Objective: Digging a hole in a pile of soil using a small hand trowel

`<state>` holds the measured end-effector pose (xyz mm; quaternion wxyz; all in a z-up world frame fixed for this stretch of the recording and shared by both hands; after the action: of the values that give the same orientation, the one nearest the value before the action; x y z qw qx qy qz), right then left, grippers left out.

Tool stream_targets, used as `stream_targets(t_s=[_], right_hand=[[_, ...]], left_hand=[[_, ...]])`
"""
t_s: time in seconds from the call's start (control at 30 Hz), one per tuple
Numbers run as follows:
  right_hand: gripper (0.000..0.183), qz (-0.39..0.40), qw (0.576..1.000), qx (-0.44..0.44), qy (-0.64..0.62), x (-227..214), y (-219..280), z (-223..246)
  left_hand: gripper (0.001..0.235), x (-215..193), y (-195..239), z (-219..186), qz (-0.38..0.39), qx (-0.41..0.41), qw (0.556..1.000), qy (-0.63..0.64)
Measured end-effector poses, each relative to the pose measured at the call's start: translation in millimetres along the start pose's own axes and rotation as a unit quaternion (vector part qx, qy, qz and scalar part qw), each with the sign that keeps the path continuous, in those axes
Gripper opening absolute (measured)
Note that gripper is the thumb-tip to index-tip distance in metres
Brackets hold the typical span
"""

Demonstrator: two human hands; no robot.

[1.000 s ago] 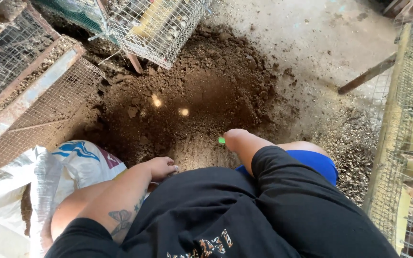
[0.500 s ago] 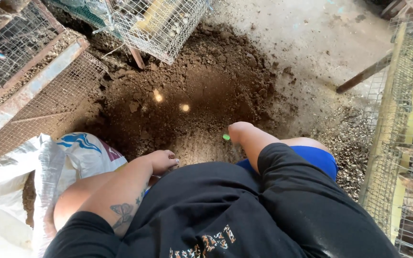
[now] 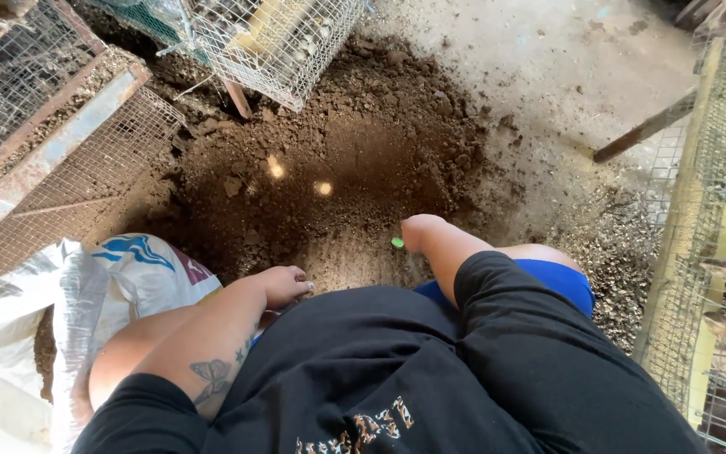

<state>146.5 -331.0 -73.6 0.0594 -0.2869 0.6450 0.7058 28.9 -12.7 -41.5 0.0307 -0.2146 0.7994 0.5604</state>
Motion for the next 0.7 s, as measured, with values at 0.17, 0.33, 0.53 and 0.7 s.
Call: stream_targets(t_s=[0.17,0.33,0.53,0.7], right_hand=[[0.045,0.020,0.999,0.006,0.029,-4.6,2.3,3.4],[0.040,0.014,1.000,0.003,0.018,-12.1,15.7,15.1],[0.045,0.097,0.960,-0.015,0.261,-5.2,-7.2,29.4],[0.050,0.122,0.809,-0.065,0.571,7.1,-0.7,53.3]], left_hand=[[0.053,-1.6,-1.7,1.7,0.007,0.018,1.000,-0.020],[0.051,-2.4,-4.8,2.1,0.009,0.009,1.000,-0.010],[0.052,-1.1,-13.3,8.0,0.014,0.006,1.000,-0.014],[0.059,-2.3,-7.5,5.8,0.019,0.000,1.000,-0.008]])
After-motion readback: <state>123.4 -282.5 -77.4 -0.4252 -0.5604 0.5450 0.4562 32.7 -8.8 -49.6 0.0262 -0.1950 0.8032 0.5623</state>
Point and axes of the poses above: each hand's wrist, its own y-axis away from the middle knuckle, its own x-axis out of the palm, z = x × y, the point moved 5 cm from there along -y, towards the middle knuckle, and after that the axes turned 14 degrees about z, right-handed, at the moved point
